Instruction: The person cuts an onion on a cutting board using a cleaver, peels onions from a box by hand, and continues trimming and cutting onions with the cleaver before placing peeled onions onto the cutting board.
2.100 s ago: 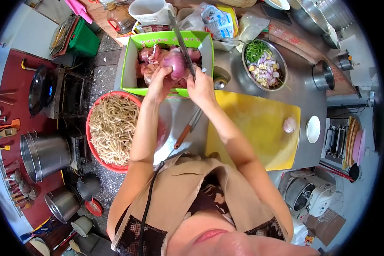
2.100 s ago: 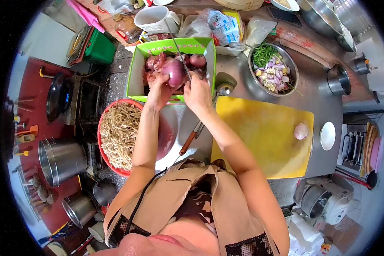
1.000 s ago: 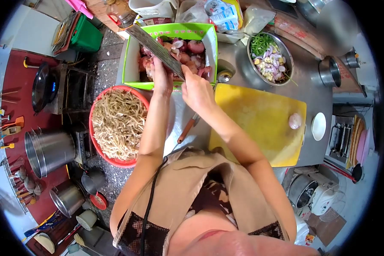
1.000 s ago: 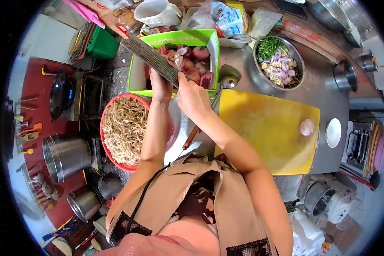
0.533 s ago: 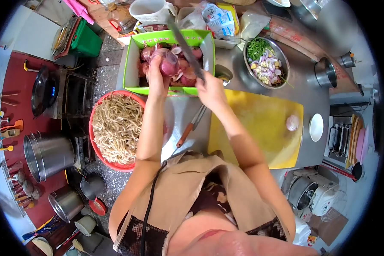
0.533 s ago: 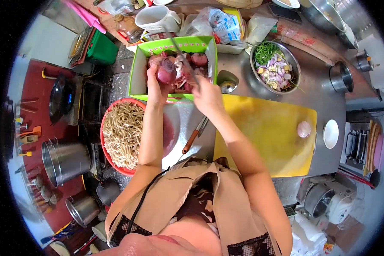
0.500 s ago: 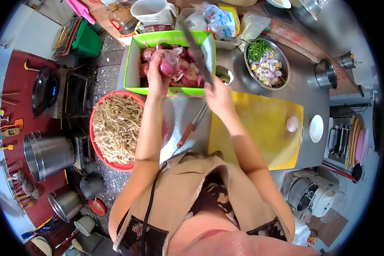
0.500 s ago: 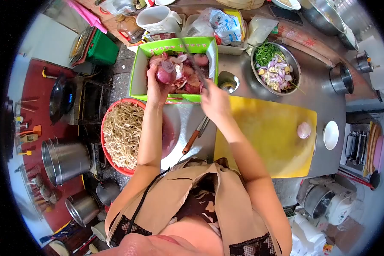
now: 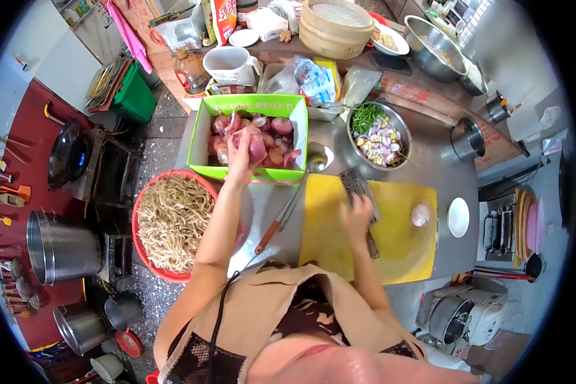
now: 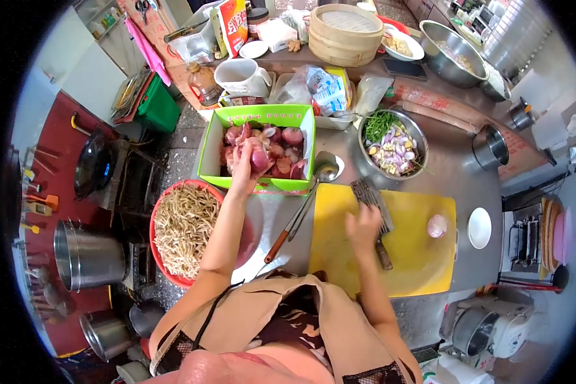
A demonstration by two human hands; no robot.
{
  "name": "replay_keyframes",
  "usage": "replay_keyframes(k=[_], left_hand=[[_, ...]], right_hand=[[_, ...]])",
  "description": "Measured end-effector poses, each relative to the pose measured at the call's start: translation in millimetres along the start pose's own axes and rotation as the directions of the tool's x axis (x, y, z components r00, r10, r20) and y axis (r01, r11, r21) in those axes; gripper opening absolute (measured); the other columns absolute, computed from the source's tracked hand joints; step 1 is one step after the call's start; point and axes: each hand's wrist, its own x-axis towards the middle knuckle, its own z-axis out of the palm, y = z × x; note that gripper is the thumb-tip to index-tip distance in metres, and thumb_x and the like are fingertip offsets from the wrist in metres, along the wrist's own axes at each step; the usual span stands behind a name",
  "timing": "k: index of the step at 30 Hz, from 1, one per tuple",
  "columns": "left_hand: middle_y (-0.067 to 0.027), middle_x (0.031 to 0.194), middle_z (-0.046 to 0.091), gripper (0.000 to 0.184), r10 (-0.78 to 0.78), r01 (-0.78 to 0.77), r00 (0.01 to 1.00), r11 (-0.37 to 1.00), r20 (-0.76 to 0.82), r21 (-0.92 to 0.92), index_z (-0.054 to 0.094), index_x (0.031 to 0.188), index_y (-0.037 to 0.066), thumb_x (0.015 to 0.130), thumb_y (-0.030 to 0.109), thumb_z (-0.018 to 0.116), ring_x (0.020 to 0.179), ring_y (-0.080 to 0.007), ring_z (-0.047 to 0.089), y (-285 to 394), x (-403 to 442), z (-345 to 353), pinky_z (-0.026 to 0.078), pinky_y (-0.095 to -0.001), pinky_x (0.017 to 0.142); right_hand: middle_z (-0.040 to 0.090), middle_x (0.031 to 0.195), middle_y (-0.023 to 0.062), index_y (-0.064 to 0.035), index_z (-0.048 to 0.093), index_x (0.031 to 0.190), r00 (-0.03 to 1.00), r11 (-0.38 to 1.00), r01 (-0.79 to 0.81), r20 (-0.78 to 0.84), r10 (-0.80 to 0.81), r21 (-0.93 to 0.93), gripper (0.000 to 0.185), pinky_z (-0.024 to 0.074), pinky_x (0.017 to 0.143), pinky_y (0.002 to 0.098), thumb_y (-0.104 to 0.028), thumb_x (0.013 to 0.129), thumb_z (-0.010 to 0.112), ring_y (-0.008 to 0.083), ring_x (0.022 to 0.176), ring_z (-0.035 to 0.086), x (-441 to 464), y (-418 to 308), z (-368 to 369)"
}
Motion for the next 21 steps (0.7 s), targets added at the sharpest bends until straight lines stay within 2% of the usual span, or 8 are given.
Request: replay_keyframes(k=[1,2,3,4,11,15,18,21], left_hand=[[-0.0084,0.121,0.049,0.052,0.006,-0.006,1.0,1.0,0.003,-0.008,0.037,0.128,0.014,0.091,0.041,0.062,0.107,-0.0228,0.054,-5.6,2.3,4.6,0.055,-0.0424,0.081],[-0.0089,0.119,0.051,0.049,0.061,-0.061,0.998,0.998,-0.022,0.003,0.039,0.126,0.011,0.093,0.04,0.061,0.105,-0.0205,0.054,-15.6,9.6,5.1,0.052,-0.0377,0.083],[-0.0093,0.116,0.052,0.047,0.121,-0.121,0.992,0.993,-0.045,0.017,0.041,0.124,0.008,0.094,0.038,0.06,0.103,-0.0183,0.054,-24.9,17.4,5.2,0.05,-0.033,0.086],[-0.0099,0.115,0.054,0.04,0.183,-0.182,0.983,0.983,-0.021,0.032,0.047,0.119,0.004,0.097,0.037,0.055,0.102,-0.0164,0.054,-33.4,23.4,6.8,0.045,-0.0284,0.087],[-0.0053,0.088,0.062,0.034,0.374,-0.31,0.926,0.836,-0.056,0.453,0.058,0.099,0.002,0.1,0.035,0.048,0.084,-0.014,0.055,-21.5,41.3,0.0,0.046,-0.0299,0.078],[-0.0064,0.081,0.065,0.039,0.35,-0.396,0.917,0.757,0.189,0.52,0.063,0.089,0.0,0.097,0.037,0.052,0.077,-0.0138,0.058,-21.0,58.7,-5.6,0.047,-0.0304,0.072],[-0.0099,0.081,0.067,0.046,0.264,-0.432,0.896,0.704,0.358,0.563,0.067,0.091,-0.002,0.097,0.04,0.05,0.078,-0.0156,0.06,-23.5,83.6,-8.7,0.048,-0.0318,0.071],[-0.0179,0.083,0.068,0.051,0.24,-0.365,0.931,0.546,0.276,0.754,0.068,0.091,-0.001,0.094,0.046,0.05,0.083,-0.0294,0.066,3.8,84.8,2.8,0.05,-0.0384,0.075]], right_hand=[[0.057,0.111,0.0257,0.0009,0.052,0.126,0.982,0.957,-0.032,0.187,-0.023,0.289,0.049,0.0452,0.091,0.0442,-0.017,0.082,0.067,0.0385,0.102,0.057,43.9,-40.9,-8.9],[0.058,0.118,0.0148,0.001,0.051,0.129,0.916,0.595,-0.379,0.381,0.13,0.709,0.043,0.0469,0.091,0.0346,-0.017,0.092,0.061,0.0234,0.107,0.057,67.8,-83.6,11.8],[0.055,0.124,0.0117,-0.0024,0.042,0.137,0.855,0.266,-0.503,0.518,0.019,0.822,0.049,0.0454,0.094,0.0299,-0.02,0.095,0.059,0.0162,0.113,0.054,95.6,-118.4,20.6],[0.056,0.124,0.0106,-0.0053,0.038,0.141,0.818,0.202,-0.563,0.576,-0.002,0.801,0.058,0.0445,0.095,0.0295,-0.02,0.092,0.064,0.0157,0.112,0.054,119.2,-147.0,32.4],[0.06,0.113,0.0078,-0.0006,0.05,0.124,0.708,0.152,-0.657,0.673,-0.213,0.739,0.054,0.0464,0.092,0.0301,-0.02,0.079,0.072,0.014,0.102,0.057,152.7,-164.9,117.7],[0.057,0.109,0.004,-0.0019,0.049,0.121,0.736,0.314,-0.522,0.605,-0.305,0.793,0.047,0.0477,0.088,0.0298,-0.012,0.079,0.067,0.0132,0.098,0.056,152.5,-152.1,126.8],[0.059,0.113,0.0043,-0.0038,0.049,0.125,0.735,0.036,-0.626,0.605,-0.307,0.779,0.049,0.0493,0.09,0.0322,-0.005,0.079,0.063,0.015,0.103,0.057,149.1,-149.9,121.5],[0.06,0.108,0.0039,-0.0022,0.052,0.122,0.669,-0.076,-0.73,0.688,-0.282,0.679,0.049,0.0495,0.086,0.0305,-0.002,0.075,0.064,0.0148,0.098,0.058,150.7,-147.7,116.6]])
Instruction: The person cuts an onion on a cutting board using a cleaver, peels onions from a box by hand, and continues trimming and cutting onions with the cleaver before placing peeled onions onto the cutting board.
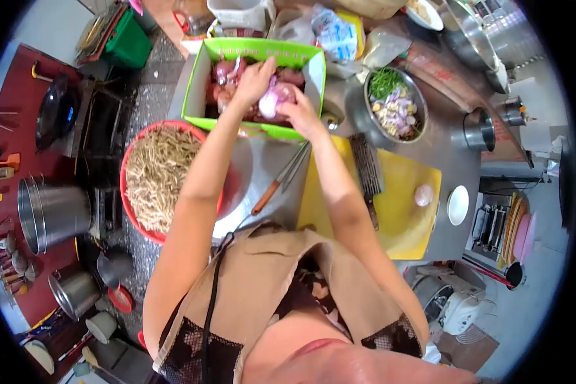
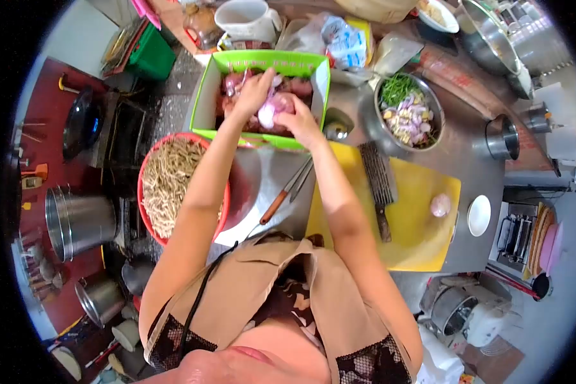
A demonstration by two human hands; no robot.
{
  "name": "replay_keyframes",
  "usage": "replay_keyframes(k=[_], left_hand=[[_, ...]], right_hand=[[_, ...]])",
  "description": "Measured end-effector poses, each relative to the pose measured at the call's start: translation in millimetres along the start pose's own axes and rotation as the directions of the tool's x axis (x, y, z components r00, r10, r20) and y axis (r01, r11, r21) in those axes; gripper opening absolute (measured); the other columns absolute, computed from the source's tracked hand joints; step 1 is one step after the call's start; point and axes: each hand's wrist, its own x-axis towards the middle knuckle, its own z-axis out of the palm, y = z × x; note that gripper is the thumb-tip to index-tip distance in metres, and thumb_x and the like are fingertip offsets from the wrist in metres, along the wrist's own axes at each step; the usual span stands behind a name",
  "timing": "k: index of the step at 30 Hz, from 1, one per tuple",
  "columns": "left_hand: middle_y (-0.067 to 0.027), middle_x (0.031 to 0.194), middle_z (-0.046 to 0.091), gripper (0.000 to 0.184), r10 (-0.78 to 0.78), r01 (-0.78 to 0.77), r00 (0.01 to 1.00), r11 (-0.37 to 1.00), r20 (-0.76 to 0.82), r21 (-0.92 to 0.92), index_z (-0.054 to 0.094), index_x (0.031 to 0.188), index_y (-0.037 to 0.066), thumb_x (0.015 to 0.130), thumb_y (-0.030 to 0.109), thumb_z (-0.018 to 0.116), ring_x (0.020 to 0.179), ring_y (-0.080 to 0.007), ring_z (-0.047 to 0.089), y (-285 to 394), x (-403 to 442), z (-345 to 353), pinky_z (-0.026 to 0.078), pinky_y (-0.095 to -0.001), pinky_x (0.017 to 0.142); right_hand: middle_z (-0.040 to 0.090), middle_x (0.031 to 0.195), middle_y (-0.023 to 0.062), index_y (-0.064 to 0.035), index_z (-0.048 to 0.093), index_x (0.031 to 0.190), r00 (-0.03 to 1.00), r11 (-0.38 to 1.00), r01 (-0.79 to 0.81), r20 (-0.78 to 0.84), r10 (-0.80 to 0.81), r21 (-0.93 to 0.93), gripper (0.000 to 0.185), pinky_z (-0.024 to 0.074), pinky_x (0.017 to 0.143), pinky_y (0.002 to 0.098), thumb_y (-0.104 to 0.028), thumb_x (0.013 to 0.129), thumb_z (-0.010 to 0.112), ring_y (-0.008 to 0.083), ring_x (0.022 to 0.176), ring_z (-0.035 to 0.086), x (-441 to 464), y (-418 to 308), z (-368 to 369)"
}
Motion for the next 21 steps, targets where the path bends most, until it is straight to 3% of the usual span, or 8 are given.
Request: replay_keyframes(k=[5,7,9,10,12,15,18,21], left_hand=[[-0.0168,0.095,0.065,0.053,-0.019,0.089,0.993,0.778,-0.118,0.622,0.064,0.108,0.009,0.079,0.053,0.068,0.089,-0.0375,0.064,-24.9,2.6,-31.0,0.05,-0.0456,0.076],[-0.0162,0.104,0.062,0.053,0.281,-0.085,0.956,0.544,-0.086,0.834,0.061,0.116,0.011,0.079,0.048,0.07,0.101,-0.0349,0.059,-25.5,-21.6,-39.2,0.047,-0.0406,0.085],[-0.0143,0.115,0.058,0.055,0.359,-0.131,0.928,0.566,-0.1,0.814,0.06,0.124,0.011,0.081,0.044,0.071,0.109,-0.0291,0.055,-26.0,-30.3,-38.1,0.042,-0.0356,0.095],[-0.0139,0.116,0.057,0.054,0.277,-0.204,0.955,0.875,-0.108,0.439,0.06,0.124,0.009,0.083,0.043,0.07,0.109,-0.0285,0.054,-28.4,-30.3,-34.6,0.043,-0.0362,0.094],[-0.0126,0.116,0.057,0.049,-0.005,0.033,0.997,0.931,0.075,-0.364,0.062,0.122,0.005,0.087,0.038,0.068,0.11,-0.0254,0.054,4.5,-45.6,-25.3,0.043,-0.0356,0.095],[-0.0121,0.103,0.064,0.021,0.394,-0.394,0.919,0.919,-0.01,-0.008,0.073,0.099,0.007,0.082,0.021,0.073,0.095,-0.0201,0.061,13.0,-47.1,-13.5,0.049,-0.0306,0.082],[-0.0057,0.08,0.069,0.016,0.211,-0.214,0.976,0.974,-0.051,-0.077,0.073,0.09,0.003,0.081,0.016,0.076,0.069,-0.01,0.061,6.2,-27.8,-14.5,0.05,-0.0254,0.067],[-0.0111,0.085,0.067,0.012,0.32,-0.201,0.941,0.79,-0.109,0.58,0.073,0.09,0.009,0.078,0.011,0.069,0.071,-0.0309,0.067,-12.4,-22.1,-28.4,0.054,-0.0396,0.064]], right_hand=[[0.059,0.112,0.0074,-0.0023,0.048,0.125,0.999,0.968,0.007,0.035,-0.016,0.252,0.053,0.0513,0.088,0.0354,0.0,0.074,0.063,0.02,0.101,0.06,-11.6,-13.7,3.3],[0.059,0.113,0.0083,-0.003,0.047,0.127,0.999,0.943,0.002,0.047,-0.018,0.334,0.055,0.0513,0.09,0.0375,0.0,0.075,0.065,0.0212,0.102,0.06,-9.8,-17.3,2.2],[0.058,0.116,0.0089,-0.004,0.045,0.128,0.998,0.931,-0.043,0.054,0.025,0.363,0.058,0.0508,0.092,0.041,0.0,0.076,0.069,0.023,0.107,0.059,-7.0,-19.1,3.9],[0.056,0.119,0.0096,-0.0041,0.042,0.13,0.999,0.945,-0.038,0.015,0.035,0.323,0.062,0.0499,0.093,0.0405,0.001,0.076,0.072,0.0228,0.11,0.058,-7.3,-16.3,2.6],[0.055,0.12,0.0097,-0.0037,0.042,0.129,1.0,0.964,-0.009,0.025,0.003,0.266,0.061,0.0494,0.094,0.0398,0.002,0.075,0.072,0.0223,0.11,0.057,-7.3,-12.5,2.7],[0.055,0.117,0.0091,-0.0027,0.042,0.126,0.999,0.991,-0.017,0.035,0.012,0.131,0.061,0.0475,0.096,0.036,0.002,0.073,0.073,0.0198,0.108,0.057,-11.4,-13.6,7.2],[0.054,0.114,0.0075,-0.0017,0.043,0.124,1.0,0.999,-0.025,0.005,0.025,-0.043,0.065,0.0459,0.094,0.0327,-0.002,0.068,0.076,0.0183,0.105,0.056,-9.4,-10.2,4.5],[0.055,0.115,0.008,-0.0015,0.044,0.124,1.0,1.0,0.012,0.006,-0.012,0.001,0.064,0.0456,0.095,0.0333,-0.001,0.068,0.076,0.0183,0.106,0.056,-8.8,-8.3,0.5]])
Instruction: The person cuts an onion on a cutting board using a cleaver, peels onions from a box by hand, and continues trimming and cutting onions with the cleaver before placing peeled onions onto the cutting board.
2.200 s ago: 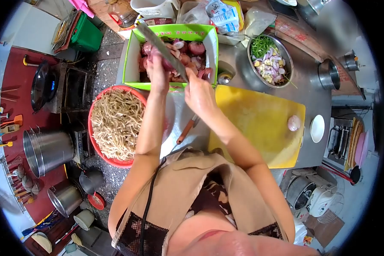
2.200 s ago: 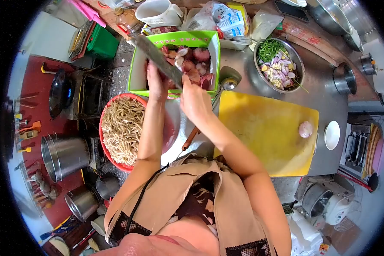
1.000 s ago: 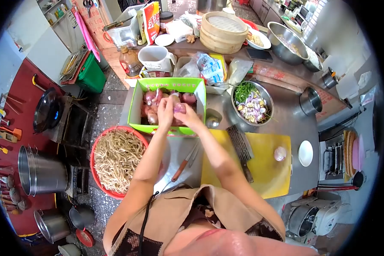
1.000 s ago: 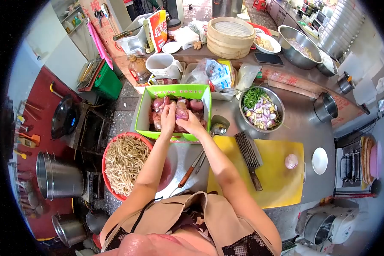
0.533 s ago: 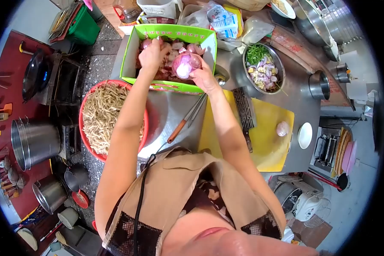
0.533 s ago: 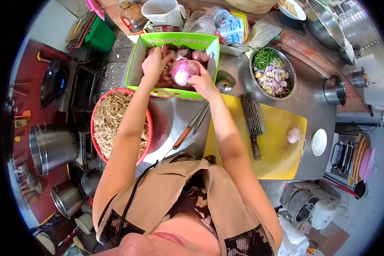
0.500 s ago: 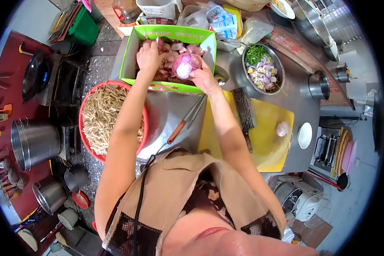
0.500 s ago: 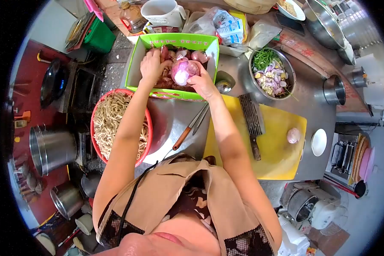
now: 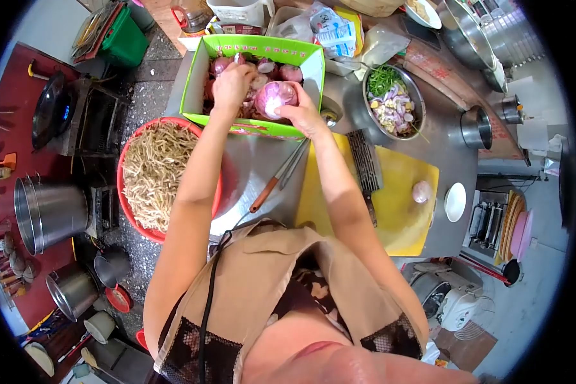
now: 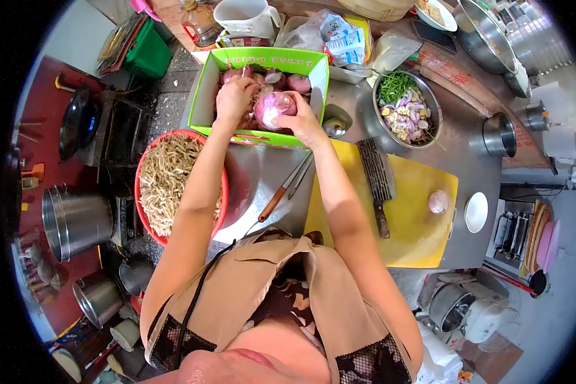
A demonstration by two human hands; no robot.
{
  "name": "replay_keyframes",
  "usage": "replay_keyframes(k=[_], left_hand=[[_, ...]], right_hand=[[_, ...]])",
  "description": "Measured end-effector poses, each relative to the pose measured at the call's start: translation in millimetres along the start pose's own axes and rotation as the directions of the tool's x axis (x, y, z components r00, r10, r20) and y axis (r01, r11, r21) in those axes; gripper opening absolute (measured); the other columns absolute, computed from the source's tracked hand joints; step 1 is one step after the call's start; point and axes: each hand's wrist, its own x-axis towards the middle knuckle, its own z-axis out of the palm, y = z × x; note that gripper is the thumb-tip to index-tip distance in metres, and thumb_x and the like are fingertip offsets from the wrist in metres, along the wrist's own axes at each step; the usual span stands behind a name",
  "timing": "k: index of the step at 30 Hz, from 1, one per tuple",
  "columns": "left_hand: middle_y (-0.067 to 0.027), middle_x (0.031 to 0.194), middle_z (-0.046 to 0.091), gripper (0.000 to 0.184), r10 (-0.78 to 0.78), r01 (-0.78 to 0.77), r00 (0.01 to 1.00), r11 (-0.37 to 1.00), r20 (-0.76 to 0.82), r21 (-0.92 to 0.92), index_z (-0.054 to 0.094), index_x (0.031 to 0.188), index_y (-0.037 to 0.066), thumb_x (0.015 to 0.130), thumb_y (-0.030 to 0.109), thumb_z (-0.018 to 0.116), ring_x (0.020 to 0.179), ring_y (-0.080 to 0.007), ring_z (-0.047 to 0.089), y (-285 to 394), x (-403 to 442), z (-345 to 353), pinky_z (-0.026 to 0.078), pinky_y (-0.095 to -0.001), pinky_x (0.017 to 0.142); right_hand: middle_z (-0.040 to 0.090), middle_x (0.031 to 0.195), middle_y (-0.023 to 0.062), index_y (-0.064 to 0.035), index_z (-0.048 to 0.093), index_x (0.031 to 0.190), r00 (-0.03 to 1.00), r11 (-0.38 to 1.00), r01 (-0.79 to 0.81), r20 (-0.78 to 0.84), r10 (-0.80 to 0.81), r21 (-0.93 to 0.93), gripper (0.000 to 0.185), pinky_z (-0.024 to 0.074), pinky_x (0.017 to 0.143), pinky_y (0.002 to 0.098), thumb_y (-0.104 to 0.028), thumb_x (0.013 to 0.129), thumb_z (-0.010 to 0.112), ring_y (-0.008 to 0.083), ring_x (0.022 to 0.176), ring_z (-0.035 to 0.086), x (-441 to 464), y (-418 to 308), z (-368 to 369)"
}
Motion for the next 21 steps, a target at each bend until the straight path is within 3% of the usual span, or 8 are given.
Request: replay_keyframes(k=[1,4,6,8,10,13,17,21], left_hand=[[-0.0113,0.09,0.066,0.015,-0.094,0.066,0.984,0.982,0.151,0.177,0.073,0.091,0.013,0.079,0.008,0.066,0.075,-0.0342,0.066,-11.6,-0.2,2.5,0.054,-0.0429,0.067],[-0.0147,0.118,0.056,0.031,0.175,-0.193,0.98,0.956,-0.095,-0.223,0.069,0.11,0.014,0.079,0.009,0.067,0.106,-0.0313,0.058,-12.5,-11.7,5.0,0.049,-0.0384,0.087],[-0.0142,0.122,0.053,0.042,0.139,-0.081,0.99,0.748,0.036,-0.659,0.064,0.12,0.015,0.078,0.014,0.071,0.114,-0.0293,0.052,10.0,-21.4,-14.6,0.045,-0.0353,0.093],[-0.0105,0.119,0.057,0.04,0.338,-0.314,0.941,0.835,-0.03,-0.452,0.067,0.115,0.015,0.077,0.021,0.077,0.11,-0.0248,0.055,35.0,-23.2,-36.4,0.045,-0.0328,0.092],[-0.0091,0.105,0.064,0.028,0.353,-0.223,0.932,0.739,0.083,-0.636,0.071,0.106,0.009,0.079,0.012,0.075,0.1,-0.0231,0.061,26.4,-17.9,-27.1,0.049,-0.0321,0.085],[-0.0118,0.082,0.066,0.014,0.267,-0.213,0.963,0.848,0.044,-0.486,0.072,0.091,0.007,0.08,0.016,0.071,0.076,-0.0288,0.065,29.6,-6.7,-27.8,0.052,-0.0363,0.069],[-0.0156,0.086,0.068,0.012,0.085,-0.092,0.996,0.926,-0.036,-0.366,0.07,0.09,0.006,0.083,0.015,0.065,0.078,-0.0336,0.065,17.5,7.0,-16.3,0.052,-0.0396,0.071],[-0.0149,0.111,0.059,0.022,-0.039,0.002,0.988,0.969,0.146,0.246,0.069,0.103,0.012,0.084,0.008,0.059,0.09,-0.0344,0.063,-25.8,-4.0,-3.1,0.051,-0.0415,0.077]], right_hand=[[0.056,0.116,0.0084,-0.0013,0.045,0.124,1.0,0.999,-0.003,-0.001,0.003,0.051,0.064,0.0454,0.095,0.0331,-0.001,0.068,0.076,0.0182,0.106,0.056,-0.9,-1.2,0.4],[0.056,0.116,0.0087,-0.0008,0.045,0.125,1.0,0.997,0.024,-0.02,-0.022,0.069,0.063,0.0454,0.096,0.0332,0.0,0.07,0.074,0.0181,0.106,0.056,0.9,-2.8,3.7],[0.056,0.116,0.0089,-0.0003,0.046,0.124,1.0,0.996,-0.012,-0.009,0.012,0.093,0.059,0.0455,0.096,0.0332,-0.001,0.072,0.073,0.0177,0.107,0.056,1.9,-0.1,3.2],[0.056,0.115,0.0089,0.0002,0.046,0.123,0.999,0.996,-0.034,-0.003,0.034,0.081,0.057,0.0454,0.096,0.0332,-0.003,0.073,0.073,0.0171,0.106,0.056,-1.5,-4.9,7.8],[0.056,0.114,0.0081,-0.0006,0.046,0.124,0.998,0.997,-0.061,0.006,0.061,-0.051,0.059,0.0451,0.095,0.0319,-0.005,0.072,0.074,0.0164,0.106,0.055,-1.8,-7.5,9.0],[0.056,0.115,0.0077,-0.002,0.046,0.125,0.999,0.966,-0.008,0.031,0.016,-0.258,0.066,0.0436,0.096,0.0317,-0.012,0.068,0.079,0.0171,0.107,0.055,-0.8,-7.1,9.1],[0.055,0.117,0.0078,-0.0056,0.045,0.126,0.999,0.939,0.033,0.036,-0.022,-0.341,0.072,0.0422,0.098,0.0324,-0.015,0.064,0.081,0.0191,0.109,0.054,-3.8,-9.5,10.1],[0.054,0.118,0.0075,-0.008,0.046,0.127,0.991,0.907,0.089,-0.052,-0.121,-0.412,0.071,0.0445,0.096,0.0325,-0.004,0.065,0.079,0.0172,0.11,0.054,-4.7,-6.7,7.6]])
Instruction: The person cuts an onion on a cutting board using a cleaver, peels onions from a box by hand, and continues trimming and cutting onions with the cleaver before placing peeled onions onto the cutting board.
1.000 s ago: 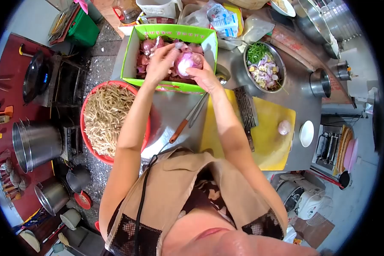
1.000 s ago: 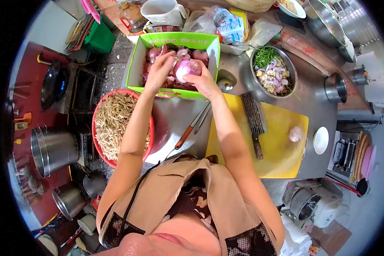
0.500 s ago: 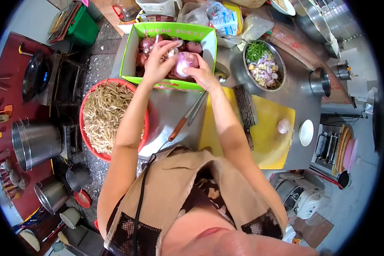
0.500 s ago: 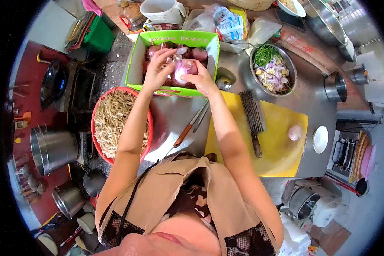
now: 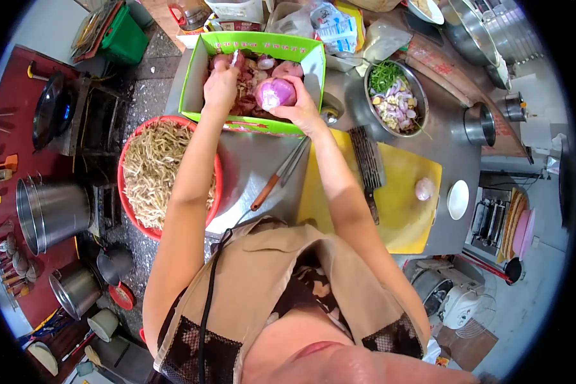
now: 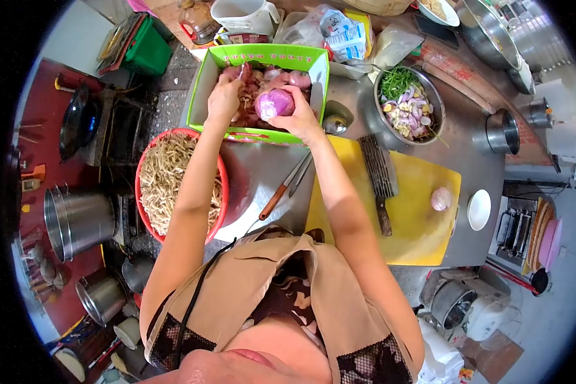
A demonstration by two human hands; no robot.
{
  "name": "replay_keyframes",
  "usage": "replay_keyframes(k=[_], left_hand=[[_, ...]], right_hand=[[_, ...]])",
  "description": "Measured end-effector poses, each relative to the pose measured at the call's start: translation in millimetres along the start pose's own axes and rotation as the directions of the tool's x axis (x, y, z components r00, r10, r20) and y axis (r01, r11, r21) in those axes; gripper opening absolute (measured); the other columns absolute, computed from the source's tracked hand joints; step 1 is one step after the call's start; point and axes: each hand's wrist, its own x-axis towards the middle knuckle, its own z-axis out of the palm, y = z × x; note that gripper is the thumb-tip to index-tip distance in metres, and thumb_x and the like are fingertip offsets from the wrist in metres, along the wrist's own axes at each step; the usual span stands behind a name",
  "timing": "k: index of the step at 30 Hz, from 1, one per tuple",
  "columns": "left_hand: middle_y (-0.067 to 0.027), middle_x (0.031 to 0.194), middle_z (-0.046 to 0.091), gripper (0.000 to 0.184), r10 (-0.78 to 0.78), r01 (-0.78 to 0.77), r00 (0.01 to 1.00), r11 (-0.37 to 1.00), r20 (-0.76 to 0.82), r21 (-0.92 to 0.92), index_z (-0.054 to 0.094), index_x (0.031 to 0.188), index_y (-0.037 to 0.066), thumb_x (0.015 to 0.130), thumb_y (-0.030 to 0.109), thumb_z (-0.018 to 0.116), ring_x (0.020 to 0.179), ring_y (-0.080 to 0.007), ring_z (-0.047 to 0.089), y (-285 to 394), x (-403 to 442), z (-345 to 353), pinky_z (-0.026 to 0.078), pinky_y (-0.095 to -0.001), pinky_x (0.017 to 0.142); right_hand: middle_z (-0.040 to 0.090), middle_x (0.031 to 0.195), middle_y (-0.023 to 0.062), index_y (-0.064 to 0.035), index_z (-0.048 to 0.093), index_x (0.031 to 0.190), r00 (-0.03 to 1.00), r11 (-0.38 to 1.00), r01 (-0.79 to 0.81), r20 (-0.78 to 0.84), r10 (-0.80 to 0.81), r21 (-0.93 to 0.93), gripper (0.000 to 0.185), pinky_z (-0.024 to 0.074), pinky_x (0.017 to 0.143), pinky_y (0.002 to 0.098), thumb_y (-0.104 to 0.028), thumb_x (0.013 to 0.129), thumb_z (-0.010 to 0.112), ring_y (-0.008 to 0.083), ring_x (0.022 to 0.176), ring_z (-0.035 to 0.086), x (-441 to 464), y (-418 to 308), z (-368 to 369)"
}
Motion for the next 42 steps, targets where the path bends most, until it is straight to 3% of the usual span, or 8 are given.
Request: replay_keyframes(k=[3,5,11,13,24,31,39,42], left_hand=[[-0.0141,0.112,0.058,0.023,0.11,-0.147,0.925,0.986,-0.364,-0.075,0.07,0.105,0.014,0.084,0.011,0.062,0.094,-0.0327,0.062,-0.5,-14.6,0.7,0.052,-0.0405,0.078],[-0.015,0.114,0.057,0.029,-0.129,-0.031,0.976,0.709,-0.173,-0.704,0.069,0.107,0.009,0.082,0.023,0.071,0.099,-0.0312,0.059,26.9,-23.7,-20.5,0.049,-0.0406,0.084],[-0.0111,0.104,0.066,0.045,0.151,-0.165,0.985,0.699,-0.081,-0.696,0.067,0.111,0.001,0.077,0.029,0.077,0.095,-0.0203,0.064,55.3,-21.6,-11.5,0.052,-0.0335,0.081],[-0.005,0.098,0.069,0.032,0.018,0.213,0.974,0.264,0.225,-0.941,0.068,0.11,-0.001,0.086,0.019,0.072,0.087,-0.0112,0.062,60.7,-17.5,-14.1,0.051,-0.0253,0.079],[-0.0167,0.086,0.069,0.011,-0.024,-0.135,0.932,0.903,-0.361,-0.409,0.071,0.096,0.005,0.088,0.009,0.065,0.074,-0.0227,0.07,33.7,-13.1,2.1,0.052,-0.0316,0.065],[-0.0091,0.072,0.068,0.014,-0.308,0.052,0.948,0.417,-0.087,-0.907,0.069,0.095,0.001,0.088,0.013,0.066,0.065,-0.0151,0.065,44.6,-15.1,17.7,0.049,-0.0288,0.059],[-0.0185,0.089,0.066,0.022,-0.105,0.0,0.934,0.956,-0.343,-0.293,0.067,0.101,0.008,0.081,0.004,0.062,0.076,-0.0376,0.065,5.9,-11.8,15.0,0.052,-0.042,0.068],[-0.0181,0.12,0.054,0.041,-0.126,0.12,0.992,0.983,-0.032,-0.136,0.059,0.118,0.014,0.078,0.006,0.061,0.105,-0.0386,0.056,3.2,-21.0,6.7,0.047,-0.0479,0.085]], right_hand=[[0.054,0.118,0.0073,-0.0082,0.046,0.125,0.996,0.977,0.064,-0.076,-0.049,0.203,0.07,0.0462,0.095,0.0329,0.002,0.064,0.078,0.0177,0.11,0.054,5.6,15.0,0.0],[0.055,0.118,0.0065,-0.0085,0.047,0.124,0.997,0.96,0.026,-0.078,-0.004,0.279,0.069,0.0472,0.094,0.0331,0.007,0.064,0.076,0.018,0.11,0.054,6.1,13.3,0.1],[0.052,0.12,0.0112,-0.007,0.051,0.121,0.885,0.797,0.374,-0.075,-0.46,-0.474,0.065,0.042,0.101,0.0381,-0.001,0.061,0.077,0.0282,0.115,0.052,3.1,15.2,10.6],[0.051,0.12,0.0132,-0.0074,0.051,0.12,0.878,0.762,0.335,-0.111,-0.466,-0.555,0.066,0.0417,0.101,0.0395,-0.001,0.06,0.076,0.0315,0.114,0.051,1.0,11.0,15.9],[0.051,0.114,0.0157,-0.0061,0.045,0.114,0.912,0.928,0.269,-0.242,-0.331,-0.259,0.064,0.0503,0.084,0.0375,-0.002,0.061,0.08,0.029,0.098,0.06,-2.6,9.8,27.3],[0.052,0.112,0.0143,-0.0056,0.047,0.118,0.87,0.729,0.302,-0.135,-0.474,-0.614,0.067,0.0486,0.087,0.038,-0.01,0.061,0.082,0.0283,0.102,0.057,1.7,5.4,23.0],[0.058,0.114,0.0098,-0.0029,0.047,0.123,0.957,0.89,0.107,-0.29,0.028,0.442,0.055,0.0502,0.089,0.0328,-0.011,0.077,0.076,0.0179,0.102,0.06,2.0,6.8,1.9],[0.058,0.115,0.0104,-0.0024,0.046,0.125,0.967,0.761,0.085,-0.239,0.094,0.644,0.054,0.0501,0.093,0.0357,-0.008,0.079,0.073,0.0211,0.105,0.06,2.1,1.9,-5.5]])
